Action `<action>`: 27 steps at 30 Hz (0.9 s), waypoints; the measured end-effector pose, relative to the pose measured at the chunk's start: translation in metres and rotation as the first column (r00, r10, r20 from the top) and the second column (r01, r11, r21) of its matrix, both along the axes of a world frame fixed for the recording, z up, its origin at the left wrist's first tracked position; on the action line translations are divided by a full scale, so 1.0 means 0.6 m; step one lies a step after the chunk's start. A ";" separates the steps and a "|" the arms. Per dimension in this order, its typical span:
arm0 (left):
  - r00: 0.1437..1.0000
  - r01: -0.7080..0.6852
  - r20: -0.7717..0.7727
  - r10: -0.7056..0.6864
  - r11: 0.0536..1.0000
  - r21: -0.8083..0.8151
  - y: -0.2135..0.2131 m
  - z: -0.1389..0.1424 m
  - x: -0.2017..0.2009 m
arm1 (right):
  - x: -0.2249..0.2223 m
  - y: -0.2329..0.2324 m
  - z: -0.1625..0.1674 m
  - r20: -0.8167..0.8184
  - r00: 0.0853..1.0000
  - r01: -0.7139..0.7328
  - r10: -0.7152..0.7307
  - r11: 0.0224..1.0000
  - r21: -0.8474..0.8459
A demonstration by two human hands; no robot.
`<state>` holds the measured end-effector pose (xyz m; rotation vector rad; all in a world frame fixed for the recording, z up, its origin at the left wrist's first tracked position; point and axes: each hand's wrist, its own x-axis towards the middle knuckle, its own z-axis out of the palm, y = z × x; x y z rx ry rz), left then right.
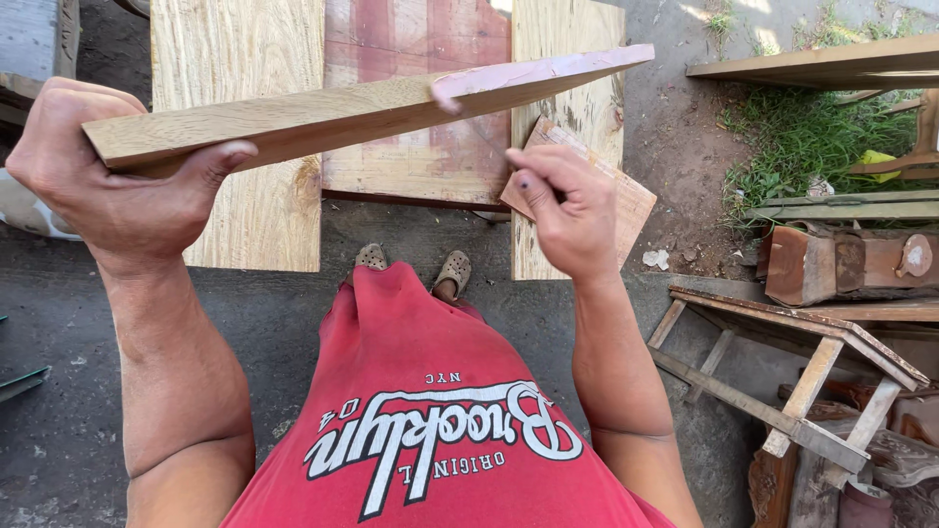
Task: The person holds a long wooden board with one hand and uses a small knife to scoop pink wood filler from a small board and spread it along the board's edge, working along the length of the board and repositioning it to coat different sections. At the end they set the board down on the work surface.
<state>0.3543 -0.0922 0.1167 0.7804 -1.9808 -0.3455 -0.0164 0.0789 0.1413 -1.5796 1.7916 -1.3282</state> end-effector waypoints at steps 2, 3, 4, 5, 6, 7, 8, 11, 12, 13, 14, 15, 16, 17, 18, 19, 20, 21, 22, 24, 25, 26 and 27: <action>1.000 0.001 0.012 -0.001 1.000 -0.022 -0.001 0.005 -0.003 | 0.013 -0.007 -0.002 0.160 0.980 0.112 -0.119 0.992 0.050; 1.000 0.002 0.018 -0.001 1.000 -0.031 -0.001 0.007 -0.004 | 0.024 -0.010 -0.003 0.023 0.995 0.099 -0.098 0.995 -0.014; 1.000 0.010 0.022 -0.009 0.999 -0.041 -0.001 0.009 -0.005 | 0.038 -0.013 -0.005 -0.115 0.990 0.077 -0.086 0.994 -0.079; 1.000 0.018 0.022 -0.017 0.999 -0.045 -0.002 0.010 -0.006 | 0.052 -0.012 -0.005 -0.251 0.964 0.052 -0.086 0.989 -0.141; 0.999 0.027 0.022 -0.026 0.998 -0.049 -0.002 0.011 -0.006 | 0.063 -0.008 -0.005 -0.245 0.966 0.048 -0.079 0.990 -0.129; 1.000 0.025 0.019 -0.025 0.999 -0.043 -0.002 0.011 -0.007 | 0.069 -0.001 -0.003 -0.238 0.969 0.041 -0.067 0.992 -0.116; 1.000 0.017 0.014 -0.016 0.999 -0.039 -0.003 0.011 -0.007 | 0.072 0.006 -0.003 -0.231 0.972 0.027 -0.050 0.994 -0.102; 1.000 0.003 0.012 -0.002 0.999 -0.034 -0.002 0.009 -0.007 | 0.038 0.023 -0.003 0.007 0.999 0.038 -0.038 0.999 0.001; 1.000 0.002 0.017 -0.002 0.999 -0.035 -0.002 0.008 -0.008 | 0.016 0.027 -0.004 -0.018 0.998 0.066 -0.066 0.998 -0.009; 1.000 -0.002 0.029 0.003 0.999 -0.044 -0.001 0.007 -0.007 | -0.002 0.024 -0.007 -0.046 0.995 0.088 -0.089 0.996 -0.022; 1.000 0.001 0.028 0.000 0.998 -0.058 -0.001 0.007 -0.008 | -0.017 0.019 -0.011 -0.073 0.991 0.109 -0.112 0.993 -0.044; 1.000 0.004 0.027 -0.002 0.997 -0.072 -0.001 0.006 -0.008 | -0.025 0.016 -0.013 -0.016 0.993 0.120 -0.120 0.992 0.024; 1.000 0.021 0.015 -0.019 0.997 -0.079 -0.001 0.006 -0.009 | -0.028 0.009 -0.017 0.041 0.990 0.131 -0.136 0.987 0.095; 1.000 0.024 0.010 -0.023 0.997 -0.076 -0.001 0.007 -0.009 | -0.027 0.006 -0.016 0.096 0.983 0.137 -0.155 0.976 0.170; 1.000 0.027 0.004 -0.026 0.997 -0.073 -0.001 0.007 -0.011 | -0.018 0.002 -0.015 0.030 0.995 0.087 -0.092 0.988 0.128; 1.000 0.010 0.009 -0.009 0.998 -0.057 -0.001 0.008 -0.011 | -0.008 0.000 -0.011 -0.035 0.999 0.028 -0.024 0.995 0.094; 1.000 0.004 0.014 -0.003 0.999 -0.050 -0.001 0.009 -0.013 | 0.005 0.004 -0.003 -0.104 0.994 -0.031 0.038 0.997 0.069; 1.000 -0.002 0.020 0.003 0.999 -0.043 -0.001 0.011 -0.015 | 0.019 0.003 0.003 -0.120 0.991 -0.054 0.061 0.997 0.057; 1.000 0.001 0.027 0.000 0.999 -0.052 -0.001 0.012 -0.017 | 0.028 0.005 0.012 -0.137 0.987 -0.076 0.081 0.996 0.043; 1.000 0.010 0.014 -0.009 0.998 -0.057 0.000 0.015 -0.021 | 0.042 0.010 0.028 -0.131 0.984 -0.116 0.119 0.993 0.030; 1.000 0.010 -0.004 -0.010 0.998 -0.056 0.002 0.016 -0.024 | 0.045 0.013 0.035 -0.105 0.984 -0.141 0.143 0.990 0.026; 1.000 0.004 -0.016 -0.005 0.999 -0.049 0.004 0.017 -0.027 | 0.049 0.012 0.037 -0.077 0.982 -0.171 0.172 0.985 0.025; 1.000 -0.002 -0.028 0.001 0.999 -0.042 0.005 0.018 -0.030 | 0.045 0.008 0.040 -0.043 0.988 -0.151 0.151 0.989 0.006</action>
